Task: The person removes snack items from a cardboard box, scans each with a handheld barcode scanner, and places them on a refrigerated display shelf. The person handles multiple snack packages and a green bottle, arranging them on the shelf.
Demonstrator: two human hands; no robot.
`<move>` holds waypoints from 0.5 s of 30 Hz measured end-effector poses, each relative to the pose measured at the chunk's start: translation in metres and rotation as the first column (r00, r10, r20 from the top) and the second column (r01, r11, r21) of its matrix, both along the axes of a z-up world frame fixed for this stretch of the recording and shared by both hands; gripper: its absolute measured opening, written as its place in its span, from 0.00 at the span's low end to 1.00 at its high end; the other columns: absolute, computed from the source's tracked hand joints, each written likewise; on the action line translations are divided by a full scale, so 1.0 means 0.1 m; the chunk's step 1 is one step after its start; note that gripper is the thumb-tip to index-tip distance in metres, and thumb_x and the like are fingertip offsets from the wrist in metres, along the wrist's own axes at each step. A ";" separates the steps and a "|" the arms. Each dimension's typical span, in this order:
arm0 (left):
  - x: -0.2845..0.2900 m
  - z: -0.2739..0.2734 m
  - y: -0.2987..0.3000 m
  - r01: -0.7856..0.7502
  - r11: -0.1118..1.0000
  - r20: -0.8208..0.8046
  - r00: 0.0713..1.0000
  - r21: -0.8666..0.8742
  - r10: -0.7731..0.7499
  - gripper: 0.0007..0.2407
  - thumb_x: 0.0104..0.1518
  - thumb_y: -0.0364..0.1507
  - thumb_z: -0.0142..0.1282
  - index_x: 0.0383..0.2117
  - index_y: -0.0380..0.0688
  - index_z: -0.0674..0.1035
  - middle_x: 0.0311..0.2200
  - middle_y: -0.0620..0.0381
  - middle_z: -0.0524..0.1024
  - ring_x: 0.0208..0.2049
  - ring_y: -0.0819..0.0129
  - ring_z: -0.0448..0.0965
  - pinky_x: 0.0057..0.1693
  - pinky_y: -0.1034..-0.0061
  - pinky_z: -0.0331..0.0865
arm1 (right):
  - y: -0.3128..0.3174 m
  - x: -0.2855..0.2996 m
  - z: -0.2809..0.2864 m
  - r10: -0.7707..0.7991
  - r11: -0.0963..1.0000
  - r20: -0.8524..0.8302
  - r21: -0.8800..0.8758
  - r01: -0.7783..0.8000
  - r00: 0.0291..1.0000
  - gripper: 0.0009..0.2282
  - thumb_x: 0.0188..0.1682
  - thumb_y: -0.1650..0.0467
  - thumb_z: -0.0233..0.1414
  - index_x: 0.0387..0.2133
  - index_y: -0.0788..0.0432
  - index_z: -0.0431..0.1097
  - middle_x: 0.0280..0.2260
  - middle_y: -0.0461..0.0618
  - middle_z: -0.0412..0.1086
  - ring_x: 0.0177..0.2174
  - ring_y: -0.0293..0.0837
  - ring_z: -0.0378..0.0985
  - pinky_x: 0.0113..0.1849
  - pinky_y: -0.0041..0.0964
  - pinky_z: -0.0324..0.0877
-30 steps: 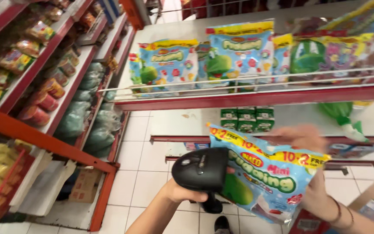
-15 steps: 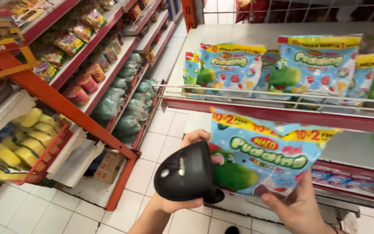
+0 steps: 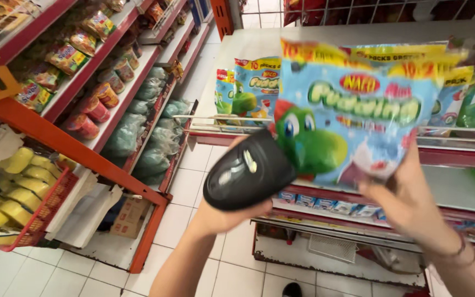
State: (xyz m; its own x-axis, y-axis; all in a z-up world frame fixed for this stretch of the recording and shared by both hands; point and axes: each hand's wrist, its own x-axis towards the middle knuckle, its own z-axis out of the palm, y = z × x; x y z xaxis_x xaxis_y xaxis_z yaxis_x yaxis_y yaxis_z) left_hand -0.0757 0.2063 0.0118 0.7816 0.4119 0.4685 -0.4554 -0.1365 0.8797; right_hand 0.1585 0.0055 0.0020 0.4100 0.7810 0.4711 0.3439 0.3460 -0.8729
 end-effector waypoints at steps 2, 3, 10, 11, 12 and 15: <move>0.15 0.00 0.12 -0.106 0.993 -0.055 0.992 0.057 0.109 0.37 0.45 0.23 0.73 0.64 0.36 0.66 0.54 0.56 0.76 0.55 0.70 0.75 0.64 0.71 0.69 | 0.15 0.11 0.15 0.056 0.995 -0.086 0.084 -0.049 0.995 0.44 0.43 0.84 0.50 0.73 0.56 0.33 0.66 0.53 0.51 0.65 0.46 0.57 0.61 0.40 0.64; 0.21 0.00 0.16 -0.124 0.991 -0.098 0.987 0.047 0.128 0.35 0.45 0.23 0.73 0.63 0.35 0.67 0.53 0.55 0.77 0.54 0.70 0.76 0.62 0.71 0.70 | 0.20 0.15 0.22 -0.056 0.996 0.052 0.074 0.053 0.997 0.42 0.45 0.84 0.52 0.73 0.58 0.38 0.65 0.53 0.52 0.63 0.45 0.58 0.58 0.38 0.66; 0.49 0.16 0.36 -0.141 0.983 -0.046 0.988 0.116 0.148 0.34 0.47 0.22 0.72 0.63 0.36 0.67 0.53 0.55 0.77 0.55 0.71 0.76 0.63 0.73 0.70 | 0.38 0.29 0.38 -0.499 0.866 0.515 0.271 0.420 0.697 0.33 0.52 0.84 0.61 0.68 0.64 0.51 0.54 0.59 0.66 0.49 0.47 0.75 0.46 0.37 0.77; 0.51 0.19 0.37 -0.141 0.983 -0.047 0.988 0.118 0.147 0.33 0.47 0.22 0.72 0.62 0.36 0.68 0.53 0.55 0.77 0.54 0.71 0.76 0.63 0.73 0.70 | 0.40 0.29 0.38 -0.504 0.864 0.500 0.301 0.404 0.704 0.33 0.53 0.84 0.60 0.69 0.65 0.49 0.54 0.59 0.67 0.49 0.48 0.77 0.46 0.37 0.78; 0.53 0.23 0.38 -0.141 0.981 -0.053 0.987 0.132 0.149 0.32 0.48 0.22 0.72 0.62 0.36 0.69 0.53 0.54 0.77 0.55 0.71 0.76 0.64 0.72 0.71 | 0.42 0.29 0.37 -0.508 0.860 0.486 0.331 0.388 0.711 0.33 0.54 0.84 0.60 0.69 0.66 0.47 0.54 0.59 0.68 0.48 0.49 0.79 0.45 0.38 0.79; 0.56 0.30 0.38 -0.146 0.976 -0.064 0.985 0.164 0.158 0.32 0.48 0.22 0.72 0.62 0.36 0.70 0.54 0.54 0.78 0.56 0.71 0.76 0.65 0.72 0.70 | 0.45 0.27 0.39 -0.531 0.844 0.509 0.383 0.375 0.677 0.34 0.55 0.82 0.61 0.69 0.65 0.45 0.53 0.57 0.69 0.46 0.48 0.80 0.45 0.36 0.77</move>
